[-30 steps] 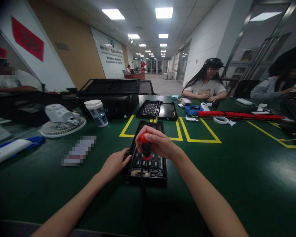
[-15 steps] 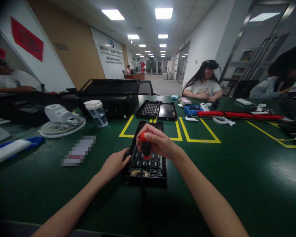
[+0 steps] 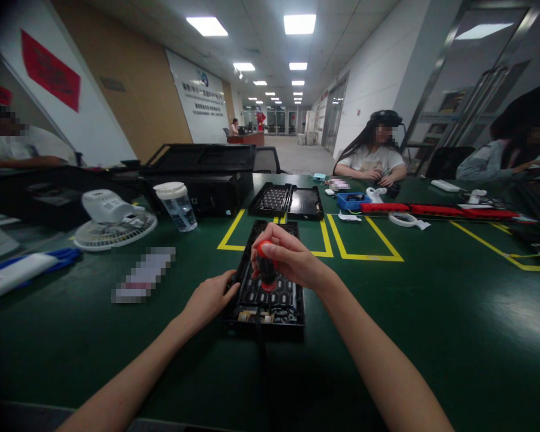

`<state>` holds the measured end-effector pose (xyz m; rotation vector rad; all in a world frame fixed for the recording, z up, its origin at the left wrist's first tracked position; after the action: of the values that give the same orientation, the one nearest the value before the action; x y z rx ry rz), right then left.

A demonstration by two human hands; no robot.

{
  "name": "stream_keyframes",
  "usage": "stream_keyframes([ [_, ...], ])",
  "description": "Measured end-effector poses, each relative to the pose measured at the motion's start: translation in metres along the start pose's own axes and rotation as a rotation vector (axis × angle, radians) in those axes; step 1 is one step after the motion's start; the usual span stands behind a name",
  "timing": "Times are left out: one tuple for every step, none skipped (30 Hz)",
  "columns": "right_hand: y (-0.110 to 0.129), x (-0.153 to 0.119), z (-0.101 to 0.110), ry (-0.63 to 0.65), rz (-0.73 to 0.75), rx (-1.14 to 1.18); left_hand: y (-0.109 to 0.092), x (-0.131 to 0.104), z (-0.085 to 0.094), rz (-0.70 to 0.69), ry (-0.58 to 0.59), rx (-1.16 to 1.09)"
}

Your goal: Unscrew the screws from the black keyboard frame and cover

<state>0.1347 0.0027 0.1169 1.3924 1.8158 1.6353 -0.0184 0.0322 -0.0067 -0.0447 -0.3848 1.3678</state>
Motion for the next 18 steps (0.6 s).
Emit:
stream_keyframes([
  [0.0002,0.0,0.0,-0.005,0.003,0.002,-0.0004,0.0,0.0006,-0.002,0.0,0.001],
  [0.0004,0.0001,-0.0002,-0.007,0.004,0.004,-0.0006,-0.0001,0.0012,0.0,0.001,0.004],
  [0.0007,0.0001,-0.0005,-0.008,0.005,0.004,-0.0007,-0.0002,0.0017,0.003,0.002,0.006],
  [0.001,0.0002,-0.0008,-0.008,0.008,0.005,-0.0009,-0.0004,0.0021,0.007,0.005,0.008],
  [0.0013,0.0003,-0.0009,-0.009,0.009,0.006,-0.0011,-0.0006,0.0024,0.011,0.009,0.008],
  [0.0016,0.0005,-0.0009,-0.011,0.01,0.009,-0.0012,-0.0007,0.0026,0.016,0.011,0.009],
  [0.0018,0.0006,-0.0008,-0.012,0.01,0.009,-0.0015,-0.0008,0.0027,0.018,0.012,0.008],
  [0.0019,0.0008,-0.0005,-0.014,0.011,0.01,-0.0018,-0.0008,0.0026,0.016,0.012,0.006],
  [0.002,0.001,-0.0001,-0.016,0.011,0.01,-0.0022,-0.0008,0.0024,0.012,0.011,0.004],
  [0.002,0.001,0.0002,-0.016,0.012,0.009,-0.0025,-0.0007,0.0022,0.006,0.008,0.004],
  [0.002,0.001,0.0005,-0.016,0.014,0.006,-0.0025,-0.0006,0.0019,0.001,0.006,0.004],
  [0.0022,0.001,0.0007,-0.016,0.015,0.002,-0.0023,-0.0006,0.0016,-0.002,0.003,0.006],
  [0.0024,0.0009,0.0008,-0.018,0.016,-0.001,-0.002,-0.0005,0.0013,-0.004,0.002,0.007],
  [0.0027,0.0008,0.0008,-0.019,0.016,-0.005,-0.0016,-0.0004,0.0012,-0.004,-0.001,0.006],
  [0.0031,0.0008,0.0009,-0.023,0.015,-0.008,-0.0014,-0.0003,0.0013,-0.005,-0.003,0.004],
  [0.0037,0.0007,0.0009,-0.026,0.015,-0.01,-0.0014,-0.0002,0.0016,-0.007,-0.006,0.002],
  [0.0041,0.0007,0.0011,-0.032,0.013,-0.012,-0.0015,-0.0001,0.002,-0.009,-0.009,0.001],
  [0.0046,0.0007,0.0014,-0.037,0.011,-0.014,-0.0016,0.0001,0.0024,-0.009,-0.012,0.001],
])
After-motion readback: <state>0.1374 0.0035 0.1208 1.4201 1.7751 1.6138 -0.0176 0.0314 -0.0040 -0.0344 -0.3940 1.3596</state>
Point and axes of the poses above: each hand's wrist, its own x-axis towards the middle knuckle, its own z-axis out of the back of the hand, y = z × x, the point moved 7 cm from there along x, towards the middle knuckle, and after that the axes turned 12 degrees about -y, right-handed, at the moved point
